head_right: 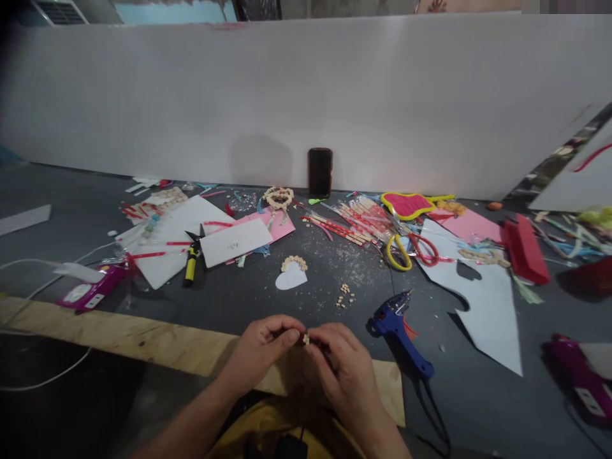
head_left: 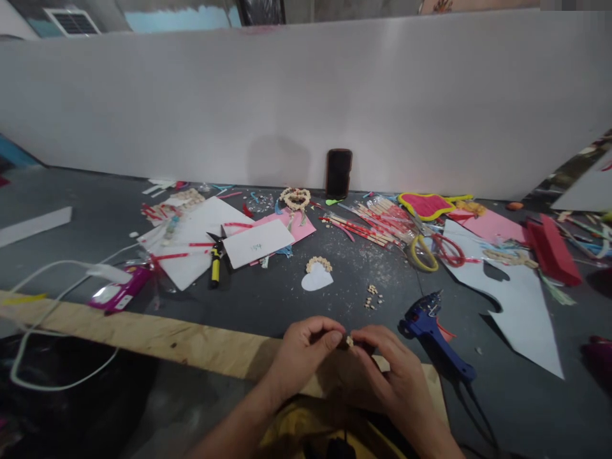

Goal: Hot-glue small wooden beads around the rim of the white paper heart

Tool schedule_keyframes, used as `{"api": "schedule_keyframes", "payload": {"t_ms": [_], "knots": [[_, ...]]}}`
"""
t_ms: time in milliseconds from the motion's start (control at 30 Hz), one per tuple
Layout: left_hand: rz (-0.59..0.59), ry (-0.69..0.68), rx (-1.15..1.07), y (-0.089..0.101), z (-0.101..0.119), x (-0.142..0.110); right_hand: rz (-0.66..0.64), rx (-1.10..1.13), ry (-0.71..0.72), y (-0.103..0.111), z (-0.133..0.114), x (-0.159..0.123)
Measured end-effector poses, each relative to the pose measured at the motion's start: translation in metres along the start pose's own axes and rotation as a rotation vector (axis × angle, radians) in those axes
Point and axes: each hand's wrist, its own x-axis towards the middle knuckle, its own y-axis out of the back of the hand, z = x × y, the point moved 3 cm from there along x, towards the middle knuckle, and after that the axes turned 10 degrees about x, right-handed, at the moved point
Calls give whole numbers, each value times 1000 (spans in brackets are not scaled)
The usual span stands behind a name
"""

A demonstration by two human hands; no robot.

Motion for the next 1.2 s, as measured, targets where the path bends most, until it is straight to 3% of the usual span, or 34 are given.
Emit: {"api": "schedule_keyframes", "payload": {"t_ms": [133, 300, 533, 733, 867, 967, 1200], "knots": [[121, -37, 131, 14, -5, 5, -69, -215, -43, -16, 21, -2], [172, -126, 308, 26, -1, 6, -64, -380, -93, -27, 31, 1], [67, -251, 475, 24, 13, 17, -67, -516, -131, -20, 30, -1], [-38, -417, 736, 6, 30, 52, -50, -483, -60, -11, 35, -10], [-117, -466, 999, -19, 35, 82, 17, -462, 5, 4, 31, -15], [-157, -476, 1066, -38, 35, 99, 96, -456, 49, 23, 28, -20], [-207, -473, 1144, -58, 33, 108, 201, -568, 5, 75, 42, -40]]}}
